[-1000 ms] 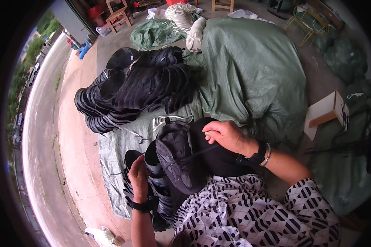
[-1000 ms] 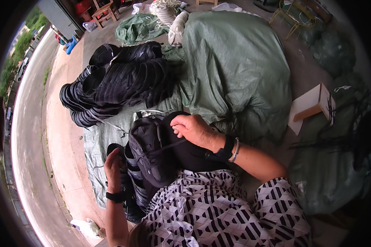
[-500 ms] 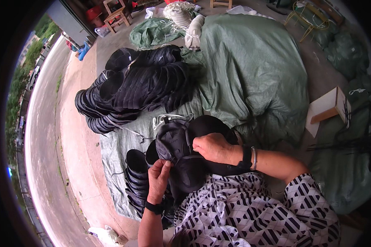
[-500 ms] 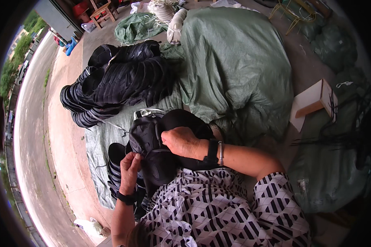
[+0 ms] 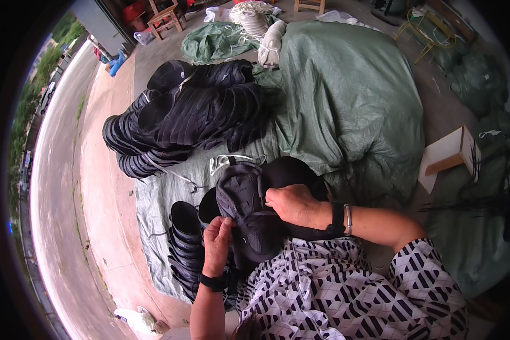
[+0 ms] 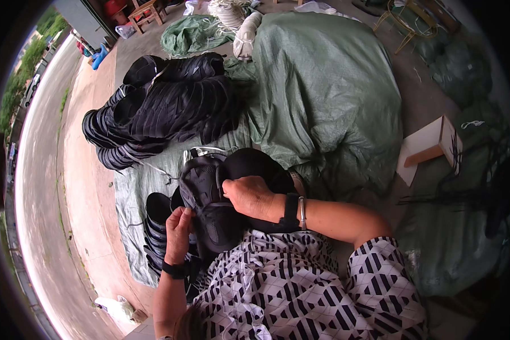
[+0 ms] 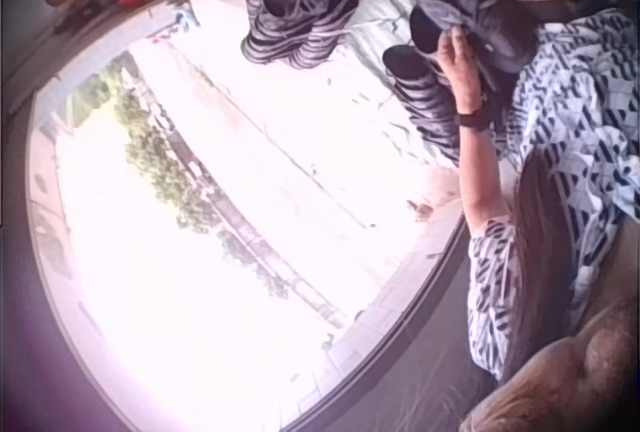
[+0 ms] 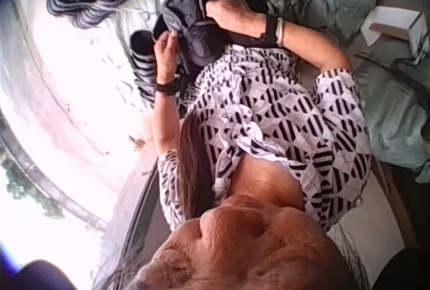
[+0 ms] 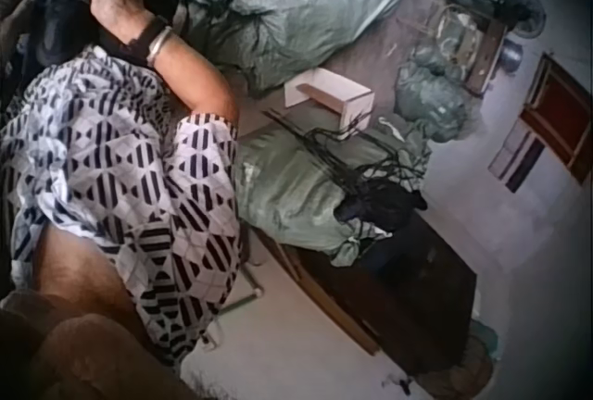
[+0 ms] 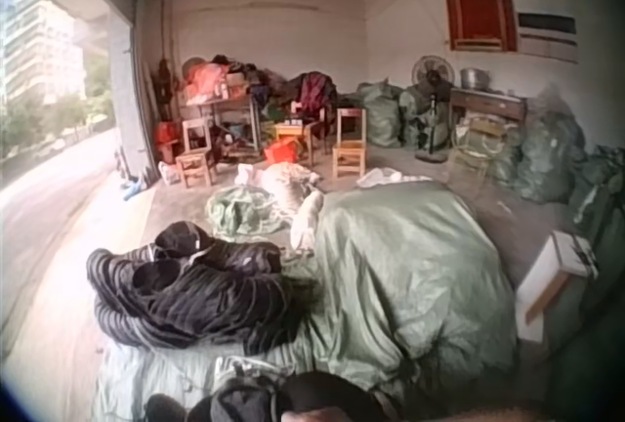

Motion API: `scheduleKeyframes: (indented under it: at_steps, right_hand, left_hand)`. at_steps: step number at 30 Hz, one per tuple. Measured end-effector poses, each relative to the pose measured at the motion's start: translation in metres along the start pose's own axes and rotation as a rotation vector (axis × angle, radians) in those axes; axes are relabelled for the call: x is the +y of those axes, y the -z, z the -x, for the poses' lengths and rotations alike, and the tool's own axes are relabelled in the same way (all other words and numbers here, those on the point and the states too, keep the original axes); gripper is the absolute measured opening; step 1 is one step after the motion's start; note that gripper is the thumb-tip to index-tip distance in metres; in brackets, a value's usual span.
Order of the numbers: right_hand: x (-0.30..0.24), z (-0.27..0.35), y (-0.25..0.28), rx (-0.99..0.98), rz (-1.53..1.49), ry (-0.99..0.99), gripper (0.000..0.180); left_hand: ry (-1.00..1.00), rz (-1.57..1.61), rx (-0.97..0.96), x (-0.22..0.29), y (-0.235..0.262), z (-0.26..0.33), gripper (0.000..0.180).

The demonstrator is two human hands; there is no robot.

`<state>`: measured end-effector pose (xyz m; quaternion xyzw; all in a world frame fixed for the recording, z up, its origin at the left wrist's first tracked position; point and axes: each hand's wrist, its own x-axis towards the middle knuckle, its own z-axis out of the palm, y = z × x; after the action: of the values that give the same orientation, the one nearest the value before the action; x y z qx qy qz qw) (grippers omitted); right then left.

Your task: Lace up a pair of black athletic shoes.

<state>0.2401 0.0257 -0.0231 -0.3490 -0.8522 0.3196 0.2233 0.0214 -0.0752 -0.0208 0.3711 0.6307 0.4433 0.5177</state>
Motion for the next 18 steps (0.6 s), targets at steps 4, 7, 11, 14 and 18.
scheduleKeyframes:
  at_steps: [4, 7, 11, 14, 18]
  right_hand:
    - [-0.019, -0.013, 0.018, -0.161, -0.091, -0.272, 0.012]
    - [-0.015, -0.013, 0.015, -0.240, -0.159, -0.379, 0.013]
    - [0.000, -0.003, -0.005, -0.032, -0.013, -0.068, 0.013]
    - [-0.011, -0.009, 0.014, -0.256, -0.245, -0.265, 0.009]
    - [-0.014, -0.013, 0.019, -0.291, -0.173, -0.267, 0.007]
  left_hand:
    - [0.019, 0.043, 0.022, -0.004, -0.001, 0.001, 0.028]
    - [0.003, 0.053, 0.017, -0.004, -0.005, 0.002, 0.028]
    - [0.010, 0.030, 0.045, -0.001, -0.005, 0.005, 0.028]
    - [0.027, 0.043, 0.037, -0.001, -0.002, 0.007, 0.028]
    - [0.024, 0.050, 0.042, 0.001, -0.007, 0.001, 0.026]
